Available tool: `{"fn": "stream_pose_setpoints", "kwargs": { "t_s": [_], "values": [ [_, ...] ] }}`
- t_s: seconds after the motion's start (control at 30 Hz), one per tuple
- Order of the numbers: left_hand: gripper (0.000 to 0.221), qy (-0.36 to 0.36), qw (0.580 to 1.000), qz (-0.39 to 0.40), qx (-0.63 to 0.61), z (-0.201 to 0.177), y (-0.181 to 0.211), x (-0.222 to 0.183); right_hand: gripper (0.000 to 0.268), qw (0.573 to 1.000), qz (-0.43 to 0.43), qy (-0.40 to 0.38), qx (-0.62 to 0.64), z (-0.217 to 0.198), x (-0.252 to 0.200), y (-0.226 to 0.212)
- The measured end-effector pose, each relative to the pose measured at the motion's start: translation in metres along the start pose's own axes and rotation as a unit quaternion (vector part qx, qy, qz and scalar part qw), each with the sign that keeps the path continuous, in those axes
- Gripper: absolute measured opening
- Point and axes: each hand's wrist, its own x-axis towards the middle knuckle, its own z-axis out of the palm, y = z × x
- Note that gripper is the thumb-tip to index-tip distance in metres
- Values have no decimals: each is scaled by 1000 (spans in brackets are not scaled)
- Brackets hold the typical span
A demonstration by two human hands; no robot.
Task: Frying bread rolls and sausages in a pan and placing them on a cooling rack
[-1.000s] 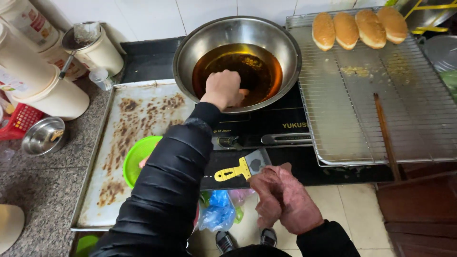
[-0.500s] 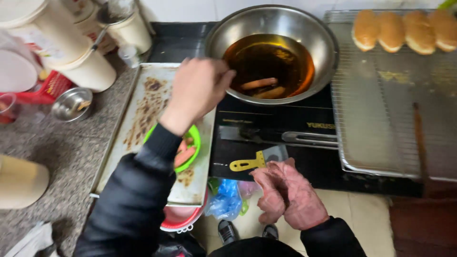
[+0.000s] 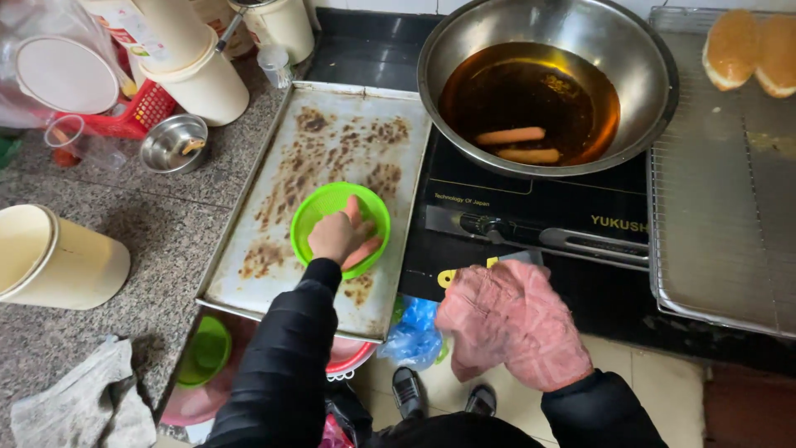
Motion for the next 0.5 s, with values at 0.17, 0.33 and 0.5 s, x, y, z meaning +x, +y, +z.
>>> {"fn": "stream_pose_setpoints", "kwargs": {
  "t_s": [0.17, 0.33, 0.5],
  "values": [
    [71, 28, 999, -24, 39, 34, 0, 35, 94, 998, 33, -3, 60, -4, 6, -3],
    [72, 18, 998, -26, -51, 29, -12, 37, 91, 992, 59, -1, 108, -7, 5, -3],
    [46, -11, 993, 80, -92, -19, 73, -99, 88, 984, 84, 3, 160, -5, 22, -12]
  ]
}}
